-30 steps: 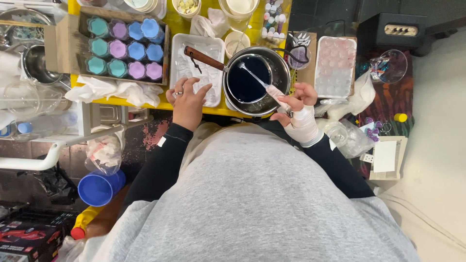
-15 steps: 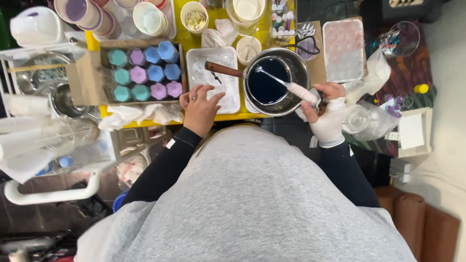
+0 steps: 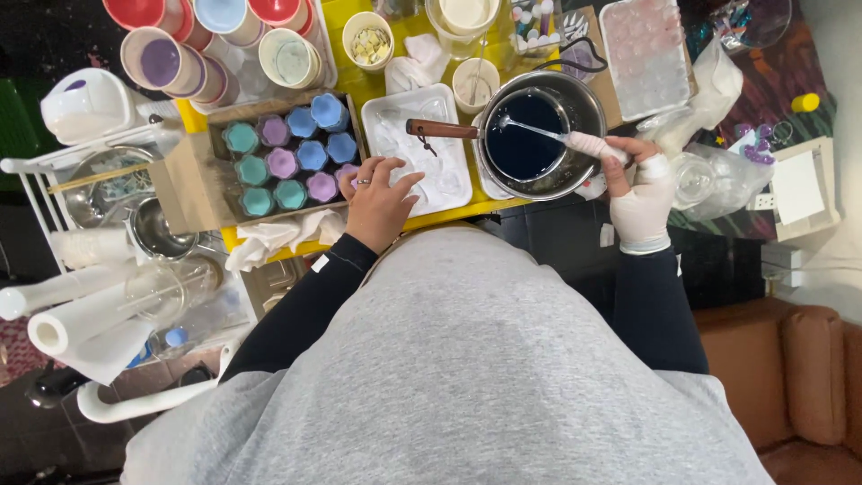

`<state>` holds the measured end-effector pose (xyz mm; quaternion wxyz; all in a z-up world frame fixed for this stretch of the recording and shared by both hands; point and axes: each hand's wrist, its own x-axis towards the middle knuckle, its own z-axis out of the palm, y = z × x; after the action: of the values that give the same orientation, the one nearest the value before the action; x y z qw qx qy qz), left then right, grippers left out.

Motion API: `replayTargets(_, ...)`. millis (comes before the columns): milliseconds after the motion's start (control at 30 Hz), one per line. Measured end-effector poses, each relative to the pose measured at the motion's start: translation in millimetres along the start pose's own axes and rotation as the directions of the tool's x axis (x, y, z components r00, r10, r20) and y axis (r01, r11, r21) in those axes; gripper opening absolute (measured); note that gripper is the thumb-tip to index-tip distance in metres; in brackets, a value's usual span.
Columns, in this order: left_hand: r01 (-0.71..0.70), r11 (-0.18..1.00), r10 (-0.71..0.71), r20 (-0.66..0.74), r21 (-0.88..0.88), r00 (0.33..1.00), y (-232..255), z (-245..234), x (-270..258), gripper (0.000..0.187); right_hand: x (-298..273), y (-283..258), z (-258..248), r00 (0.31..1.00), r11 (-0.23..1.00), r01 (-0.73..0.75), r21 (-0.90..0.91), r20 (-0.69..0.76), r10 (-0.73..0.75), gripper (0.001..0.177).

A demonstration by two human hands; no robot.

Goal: Preparing candle molds by inserting wicks and positioning them with holders.

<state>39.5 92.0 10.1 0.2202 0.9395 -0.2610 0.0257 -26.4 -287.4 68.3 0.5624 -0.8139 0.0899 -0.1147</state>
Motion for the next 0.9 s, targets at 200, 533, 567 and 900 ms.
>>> replayTargets(200, -0.037, 0.999, 0.036, -0.032, -0.023, 0.999, 3.9, -4.0, 6.6, 0.038, 0.8, -17.7, -1.4, 0.982, 0.943, -0.146, 0.3, -0.07, 0.174, 0.022)
replayTargets(533, -0.021, 1.0, 0.019, -0.071, -0.014, 0.997, 17.8, 7.0, 11.5, 0.037, 8.4, 14.0, -35.6, 0.996, 0.986, 0.052, 0.161, -0.085, -0.038, 0.023)
replayTargets(567, -0.015, 1.0, 0.013, -0.075, -0.024, 0.997, 19.4, 7.8, 11.2, 0.037, 9.8, 15.7, -37.4, 0.995, 0.979, 0.047, 0.199, -0.09, -0.029, 0.024)
replayTargets(900, -0.008, 0.999, 0.005, -0.087, -0.034, 0.996, 39.1, 3.7, 10.6, 0.039, 15.4, 18.6, -52.5, 0.996, 0.933, -0.056, 0.356, -0.045, 0.077, 0.022)
